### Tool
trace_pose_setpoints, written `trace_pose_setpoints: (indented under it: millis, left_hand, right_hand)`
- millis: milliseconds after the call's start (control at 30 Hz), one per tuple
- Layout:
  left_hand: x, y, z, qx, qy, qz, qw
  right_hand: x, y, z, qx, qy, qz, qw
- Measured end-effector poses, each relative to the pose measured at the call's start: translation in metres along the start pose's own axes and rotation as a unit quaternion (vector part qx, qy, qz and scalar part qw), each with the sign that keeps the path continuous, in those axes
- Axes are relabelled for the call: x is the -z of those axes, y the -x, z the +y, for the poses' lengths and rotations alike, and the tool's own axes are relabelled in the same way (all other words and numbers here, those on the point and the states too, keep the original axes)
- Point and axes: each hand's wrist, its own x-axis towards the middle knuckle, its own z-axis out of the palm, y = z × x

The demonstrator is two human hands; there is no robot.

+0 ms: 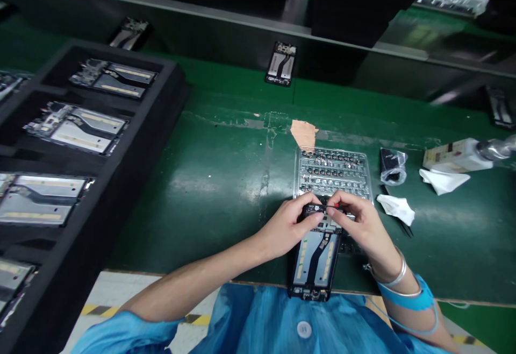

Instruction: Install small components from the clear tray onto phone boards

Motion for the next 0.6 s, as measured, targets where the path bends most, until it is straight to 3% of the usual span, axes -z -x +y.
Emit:
trace_pose_setpoints:
  millis: [433,600]
  left_hand:
    - [0.003,-0.0026,-0.0001,-0.006,-0.019,0.022,1.0]
    - [0.0093,-0.001,0.0043,-0.019,0.001,0.046,0.999]
  right_hand:
    - [-0.009,0.0009,-0.0015,0.015,-0.043,-0.001,0.999]
    - [-0.0004,0.0034,-0.0043,0.007,-0.079,-0.017,0.997]
